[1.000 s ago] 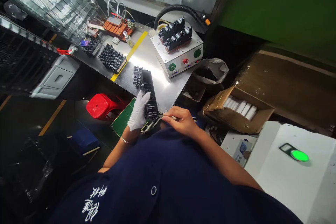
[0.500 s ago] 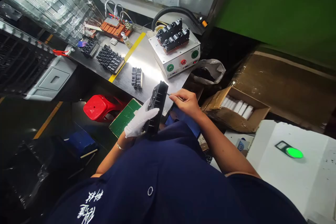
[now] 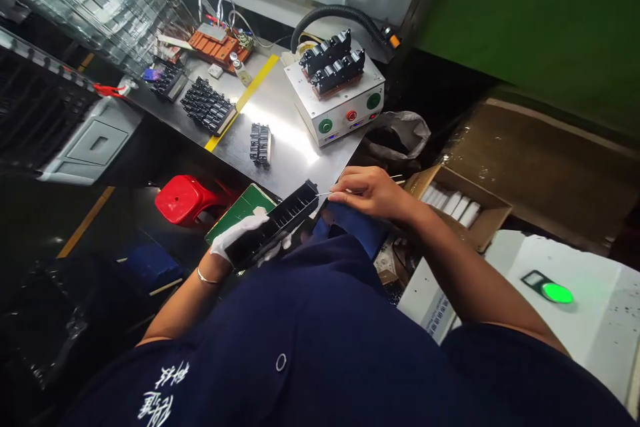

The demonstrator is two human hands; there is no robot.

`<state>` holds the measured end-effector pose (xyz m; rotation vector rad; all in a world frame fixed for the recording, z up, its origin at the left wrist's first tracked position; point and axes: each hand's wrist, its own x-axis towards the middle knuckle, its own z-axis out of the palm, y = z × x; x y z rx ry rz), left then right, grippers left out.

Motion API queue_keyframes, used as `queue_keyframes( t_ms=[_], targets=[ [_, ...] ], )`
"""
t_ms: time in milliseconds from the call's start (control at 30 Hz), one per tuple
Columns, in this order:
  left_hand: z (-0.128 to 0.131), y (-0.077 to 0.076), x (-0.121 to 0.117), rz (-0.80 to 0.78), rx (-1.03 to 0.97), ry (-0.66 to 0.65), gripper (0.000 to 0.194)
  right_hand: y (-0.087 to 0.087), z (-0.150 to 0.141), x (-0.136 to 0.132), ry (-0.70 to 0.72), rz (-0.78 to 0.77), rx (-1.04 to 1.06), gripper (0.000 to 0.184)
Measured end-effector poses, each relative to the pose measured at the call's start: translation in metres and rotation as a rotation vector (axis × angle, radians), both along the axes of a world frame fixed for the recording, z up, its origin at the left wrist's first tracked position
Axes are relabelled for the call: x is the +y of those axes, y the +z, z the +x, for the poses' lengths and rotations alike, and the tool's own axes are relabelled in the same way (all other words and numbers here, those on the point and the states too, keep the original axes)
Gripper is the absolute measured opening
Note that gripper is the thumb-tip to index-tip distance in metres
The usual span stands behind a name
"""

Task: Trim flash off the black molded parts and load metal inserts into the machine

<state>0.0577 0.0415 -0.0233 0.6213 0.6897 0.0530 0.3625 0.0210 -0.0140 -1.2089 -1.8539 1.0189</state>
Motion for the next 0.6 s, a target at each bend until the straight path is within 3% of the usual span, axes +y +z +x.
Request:
queue_keyframes(
  t_ms=[200, 367, 533, 600],
  targets=[
    [0.0, 0.012, 0.002, 0.098, 0.069, -0.08, 0.051, 0.002, 0.009, 0.011, 0.213, -0.076, -0.06, 0.03],
    [0.004, 0.026, 0.005, 0.129, 0.069, -0.119, 0.049, 0.007, 0.011, 0.014, 0.274, -0.106, -0.049, 0.028],
    [0.001, 0.025, 0.001, 0.144, 0.1, -0.086, 0.05, 0.006, 0.01, 0.014, 0.269, -0.104, -0.048, 0.026],
    [-0.002, 0.021, 0.0, 0.227, 0.137, 0.04, 0.048, 0.003, 0.009, 0.014, 0.254, -0.103, -0.052, 0.026]
  ],
)
